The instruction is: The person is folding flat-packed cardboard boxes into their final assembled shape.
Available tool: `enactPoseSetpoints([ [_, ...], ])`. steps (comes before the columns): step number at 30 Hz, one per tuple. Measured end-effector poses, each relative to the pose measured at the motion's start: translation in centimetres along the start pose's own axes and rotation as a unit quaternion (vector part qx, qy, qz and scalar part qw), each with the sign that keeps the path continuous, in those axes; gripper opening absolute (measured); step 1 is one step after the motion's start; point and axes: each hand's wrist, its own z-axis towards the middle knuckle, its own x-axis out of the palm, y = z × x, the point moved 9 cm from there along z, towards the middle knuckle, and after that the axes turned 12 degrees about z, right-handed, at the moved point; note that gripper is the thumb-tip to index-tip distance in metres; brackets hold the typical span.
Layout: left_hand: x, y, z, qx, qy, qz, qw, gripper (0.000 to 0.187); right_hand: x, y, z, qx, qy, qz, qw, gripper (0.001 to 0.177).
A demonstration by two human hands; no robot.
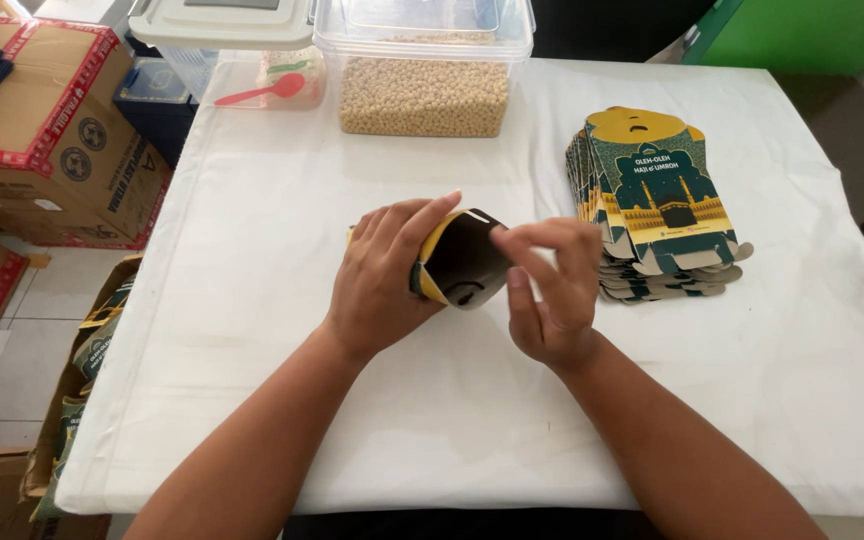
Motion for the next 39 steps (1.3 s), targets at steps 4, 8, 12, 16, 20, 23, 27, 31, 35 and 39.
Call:
enactPoseSetpoints([
  [4, -0.8, -0.4, 0.1, -0.053, -0.018, -0.116, 0.992, 0.093, -0.3, -1.2, 0.3, 0.048, -0.037, 0.073, 0.995, 0.046],
  [8, -0.2, 0.0, -0.5, -0.116, -0.016, -0.244, 0.963, 0.098, 1.0, -3.5, -1.1, 0.151, -0.012, 0.182, 0.972, 0.044],
  [12, 1.0, 1.2, -1.0, -0.128, -0.01, -0.316, 0.94, 0.095, 1.2, -4.9, -2.1, 0.22, -0.027, 0.218, 0.95, 0.034],
  [16, 0.5, 1.3, -0.4, -0.162, -0.009, -0.307, 0.938, 0.048, 1.2, -5.2, -2.4, 0.257, -0.037, 0.21, 0.943, 0.034],
  [20, 0.9, 2.1, -1.0, -0.217, -0.015, -0.317, 0.923, 0.029, 1.2, -6.0, -3.2, 0.268, -0.049, 0.203, 0.94, 0.03],
  [23, 0.6, 1.9, -0.9, -0.219, -0.017, -0.318, 0.922, 0.031, 1.2, -5.0, -2.2, 0.252, -0.052, 0.179, 0.95, 0.033],
  [27, 0.2, 1.5, -0.7, -0.191, -0.024, -0.284, 0.939, 0.036, 0.7, -2.7, -0.2, 0.127, 0.006, 0.079, 0.989, 0.058],
  [31, -0.5, 0.8, -0.1, -0.14, -0.039, -0.268, 0.952, 0.032, 0.6, -2.8, -0.8, 0.101, 0.031, 0.036, 0.994, 0.059],
  [35, -1.5, 0.3, 0.6, -0.09, -0.044, -0.249, 0.963, 0.02, 0.3, -2.4, -0.1, 0.076, 0.029, 0.019, 0.997, 0.04],
  [39, -1.3, 0.5, 0.4, -0.084, -0.046, -0.236, 0.967, 0.018, 0.6, -2.0, -0.3, 0.071, 0.021, -0.002, 0.997, 0.032],
])
